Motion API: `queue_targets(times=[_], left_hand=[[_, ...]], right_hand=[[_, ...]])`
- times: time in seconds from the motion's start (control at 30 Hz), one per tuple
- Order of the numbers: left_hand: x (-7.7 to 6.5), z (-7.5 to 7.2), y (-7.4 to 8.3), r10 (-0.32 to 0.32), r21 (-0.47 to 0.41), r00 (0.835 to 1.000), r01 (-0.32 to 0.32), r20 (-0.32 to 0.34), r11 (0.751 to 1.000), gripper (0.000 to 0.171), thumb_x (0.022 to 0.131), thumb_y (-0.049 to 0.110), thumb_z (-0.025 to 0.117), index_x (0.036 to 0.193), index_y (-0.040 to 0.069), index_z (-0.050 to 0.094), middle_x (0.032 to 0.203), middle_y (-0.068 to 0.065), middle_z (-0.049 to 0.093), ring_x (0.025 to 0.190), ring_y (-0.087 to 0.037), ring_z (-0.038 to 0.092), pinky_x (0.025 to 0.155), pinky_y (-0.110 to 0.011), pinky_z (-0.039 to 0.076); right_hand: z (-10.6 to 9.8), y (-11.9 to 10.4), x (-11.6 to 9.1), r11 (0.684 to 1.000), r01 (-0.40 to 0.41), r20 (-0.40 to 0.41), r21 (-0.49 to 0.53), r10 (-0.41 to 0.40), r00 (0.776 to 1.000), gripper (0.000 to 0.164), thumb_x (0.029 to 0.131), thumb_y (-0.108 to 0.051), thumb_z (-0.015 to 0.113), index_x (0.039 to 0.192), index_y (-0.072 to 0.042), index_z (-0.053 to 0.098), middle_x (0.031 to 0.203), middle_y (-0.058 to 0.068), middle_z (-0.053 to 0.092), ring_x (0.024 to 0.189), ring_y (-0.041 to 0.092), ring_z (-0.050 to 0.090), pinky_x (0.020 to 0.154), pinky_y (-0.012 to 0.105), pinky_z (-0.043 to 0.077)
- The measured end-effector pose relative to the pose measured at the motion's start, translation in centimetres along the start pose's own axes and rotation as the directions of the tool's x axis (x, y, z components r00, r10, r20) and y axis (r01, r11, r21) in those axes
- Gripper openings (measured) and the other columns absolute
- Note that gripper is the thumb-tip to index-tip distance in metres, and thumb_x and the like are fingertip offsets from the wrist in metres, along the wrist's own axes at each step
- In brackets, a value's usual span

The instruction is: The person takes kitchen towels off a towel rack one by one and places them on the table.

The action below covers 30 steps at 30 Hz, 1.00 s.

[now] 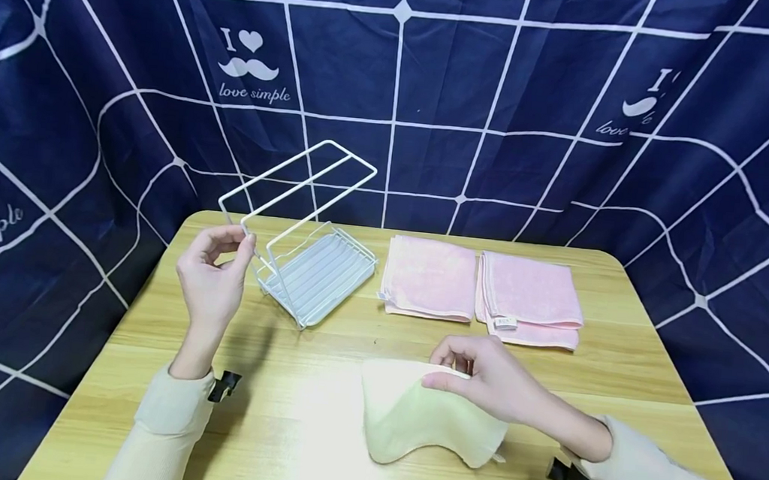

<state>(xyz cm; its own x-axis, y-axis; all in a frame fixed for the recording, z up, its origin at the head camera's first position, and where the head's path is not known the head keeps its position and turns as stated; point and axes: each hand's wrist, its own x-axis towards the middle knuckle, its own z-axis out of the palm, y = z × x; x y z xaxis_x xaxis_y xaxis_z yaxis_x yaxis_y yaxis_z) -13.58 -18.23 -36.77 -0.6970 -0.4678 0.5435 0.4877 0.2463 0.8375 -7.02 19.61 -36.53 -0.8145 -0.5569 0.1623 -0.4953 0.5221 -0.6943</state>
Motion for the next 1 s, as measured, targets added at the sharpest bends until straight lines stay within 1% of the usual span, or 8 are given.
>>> queue_targets(times=[0.13,0.27,0.43,0.53,0.7,1.0], left_hand=[[0.0,0.0,0.0,-0.002,0.001,1.000,0.002,0.000,1.000,0.016,0.091,-0.001,0.077,0.100,-0.014,0.072,0.084,0.020,0.070,0.075,0.005,0.068,0.061,-0.006,0.055],[0.1,-0.1,0.0,-0.004,-0.002,1.000,0.004,0.000,1.000,0.016,0.091,-0.001,0.077,0.100,-0.013,0.072,0.084,0.020,0.070,0.075,0.004,0.068,0.062,-0.006,0.055],[0.1,-0.1,0.0,-0.003,-0.002,1.000,0.003,0.002,1.000,0.017,0.092,-0.001,0.077,0.101,-0.014,0.072,0.084,0.020,0.070,0.076,0.004,0.068,0.062,-0.006,0.056],[0.1,-0.1,-0.1,-0.002,0.001,1.000,0.002,0.003,1.000,0.017,0.092,0.000,0.076,0.101,-0.014,0.071,0.084,0.020,0.070,0.076,0.005,0.068,0.063,-0.006,0.056],[0.1,-0.1,-0.1,0.000,0.002,1.000,0.000,0.004,1.000,0.018,0.092,0.000,0.077,0.101,-0.014,0.071,0.084,0.021,0.070,0.076,0.004,0.068,0.062,-0.006,0.056],[0.1,-0.1,-0.1,-0.012,0.004,1.000,0.012,0.004,1.000,0.018,0.092,0.000,0.076,0.102,-0.014,0.071,0.084,0.021,0.070,0.076,0.005,0.068,0.061,-0.006,0.055]], right_hand=[[0.3,1.3,0.7,1.000,-0.024,-0.005,0.000,0.024,1.000,0.014,0.090,-0.025,0.084,0.085,-0.026,0.071,0.074,-0.016,0.058,0.066,-0.002,0.047,0.057,0.019,0.042],[0.2,2.7,1.7,0.998,-0.058,-0.012,-0.039,0.057,0.998,0.015,0.089,-0.026,0.085,0.085,-0.026,0.071,0.077,-0.016,0.061,0.068,-0.001,0.049,0.061,0.020,0.044],[0.2,4.5,3.0,0.989,-0.113,0.008,-0.094,0.114,0.993,0.015,0.089,-0.030,0.084,0.085,-0.026,0.070,0.075,-0.015,0.059,0.065,0.002,0.048,0.058,0.021,0.042],[0.3,5.4,3.7,0.984,-0.134,0.024,-0.115,0.138,0.990,0.016,0.089,-0.032,0.084,0.086,-0.025,0.070,0.075,-0.013,0.060,0.064,0.004,0.048,0.057,0.021,0.041],[0.8,7.1,4.8,0.981,-0.128,0.044,-0.145,0.136,0.990,0.018,0.090,-0.034,0.084,0.088,-0.021,0.071,0.075,-0.011,0.061,0.061,0.003,0.047,0.056,0.021,0.040],[1.5,9.2,6.0,0.978,-0.134,0.085,-0.158,0.148,0.985,0.017,0.091,-0.034,0.083,0.092,-0.020,0.073,0.076,-0.010,0.062,0.065,0.004,0.047,0.061,0.021,0.041]])
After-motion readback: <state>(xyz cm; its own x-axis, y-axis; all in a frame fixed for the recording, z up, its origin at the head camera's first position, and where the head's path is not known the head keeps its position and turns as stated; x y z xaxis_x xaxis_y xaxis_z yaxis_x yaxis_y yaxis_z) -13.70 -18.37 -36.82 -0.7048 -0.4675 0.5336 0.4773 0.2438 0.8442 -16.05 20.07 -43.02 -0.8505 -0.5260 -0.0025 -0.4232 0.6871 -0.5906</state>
